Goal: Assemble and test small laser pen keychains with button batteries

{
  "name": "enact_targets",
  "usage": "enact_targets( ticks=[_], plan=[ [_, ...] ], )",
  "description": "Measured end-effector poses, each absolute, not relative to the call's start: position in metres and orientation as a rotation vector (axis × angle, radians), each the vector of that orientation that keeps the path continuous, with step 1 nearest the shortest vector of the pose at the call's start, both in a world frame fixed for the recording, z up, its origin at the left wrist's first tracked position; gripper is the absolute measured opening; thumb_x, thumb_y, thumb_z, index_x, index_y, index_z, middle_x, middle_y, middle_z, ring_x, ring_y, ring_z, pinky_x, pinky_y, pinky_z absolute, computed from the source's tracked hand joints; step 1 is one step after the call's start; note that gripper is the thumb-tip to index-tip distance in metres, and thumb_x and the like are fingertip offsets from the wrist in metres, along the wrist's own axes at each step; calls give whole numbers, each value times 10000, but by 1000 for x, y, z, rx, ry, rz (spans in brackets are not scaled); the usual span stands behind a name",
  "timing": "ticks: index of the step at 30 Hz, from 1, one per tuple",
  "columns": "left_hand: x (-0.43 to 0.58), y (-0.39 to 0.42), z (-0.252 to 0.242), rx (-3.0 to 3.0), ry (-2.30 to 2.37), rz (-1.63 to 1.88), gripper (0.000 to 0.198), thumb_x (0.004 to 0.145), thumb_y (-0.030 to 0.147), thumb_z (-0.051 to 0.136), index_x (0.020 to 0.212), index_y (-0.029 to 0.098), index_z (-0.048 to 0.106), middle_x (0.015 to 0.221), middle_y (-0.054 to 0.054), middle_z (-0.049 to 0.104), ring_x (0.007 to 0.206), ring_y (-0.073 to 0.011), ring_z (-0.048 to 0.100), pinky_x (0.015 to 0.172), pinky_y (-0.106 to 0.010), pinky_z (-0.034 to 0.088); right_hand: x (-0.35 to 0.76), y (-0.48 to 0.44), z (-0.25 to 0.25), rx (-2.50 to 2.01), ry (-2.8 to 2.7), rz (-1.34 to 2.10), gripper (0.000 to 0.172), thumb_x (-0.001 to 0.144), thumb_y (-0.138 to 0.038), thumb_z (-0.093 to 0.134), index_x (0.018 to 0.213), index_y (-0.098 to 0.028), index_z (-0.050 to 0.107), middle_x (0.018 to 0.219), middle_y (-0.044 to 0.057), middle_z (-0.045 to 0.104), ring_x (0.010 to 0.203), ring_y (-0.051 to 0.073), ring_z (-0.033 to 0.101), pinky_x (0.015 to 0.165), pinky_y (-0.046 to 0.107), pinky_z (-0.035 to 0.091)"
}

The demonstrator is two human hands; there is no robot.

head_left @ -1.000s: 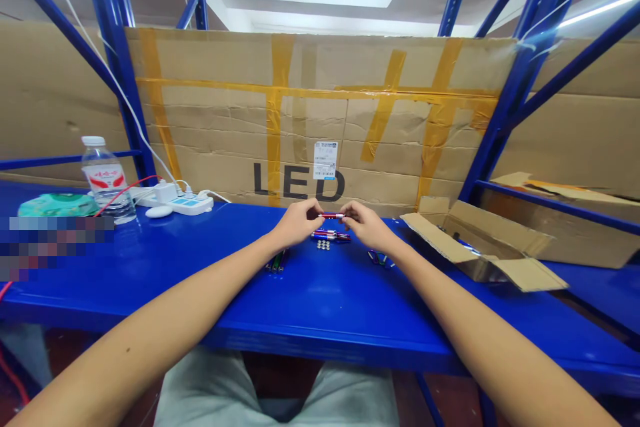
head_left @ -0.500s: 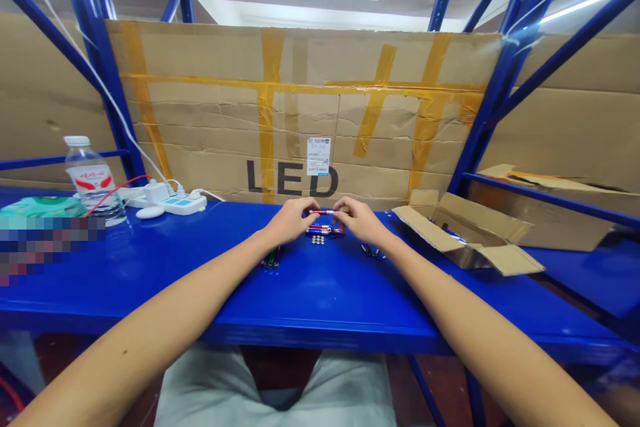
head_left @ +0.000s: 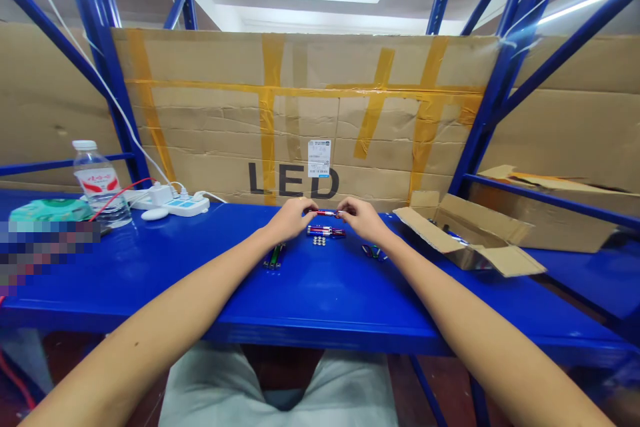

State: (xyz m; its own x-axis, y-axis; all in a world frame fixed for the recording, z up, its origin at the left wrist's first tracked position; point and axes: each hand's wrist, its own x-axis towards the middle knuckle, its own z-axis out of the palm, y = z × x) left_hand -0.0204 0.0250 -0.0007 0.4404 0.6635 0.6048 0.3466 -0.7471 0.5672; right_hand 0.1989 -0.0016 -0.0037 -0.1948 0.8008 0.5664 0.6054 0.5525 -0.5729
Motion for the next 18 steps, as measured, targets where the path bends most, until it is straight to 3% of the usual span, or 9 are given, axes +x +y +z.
enact_targets(
  ticks=[8, 18],
  plan=[
    [-13, 65, -4, 2275, 956, 1140, 72, 634, 152, 690, 650, 221, 703, 705, -42, 683, 725, -205, 587, 765, -319, 472, 200, 22, -14, -1234, -1897, 116, 150, 769, -100, 555, 826, -159, 681, 845, 52, 706, 810, 173, 617, 770, 301, 454],
    [-3, 90, -19, 2222, 1133, 932, 153, 521, 46, 673, 564, 188, 709, 603, -39, 679, 598, -171, 589, 607, -281, 460, 202, 38, -35, -1402, -2039, 88, 220, 766, -49, 544, 856, -149, 717, 840, 72, 725, 783, 175, 629, 731, 271, 445]
  ],
)
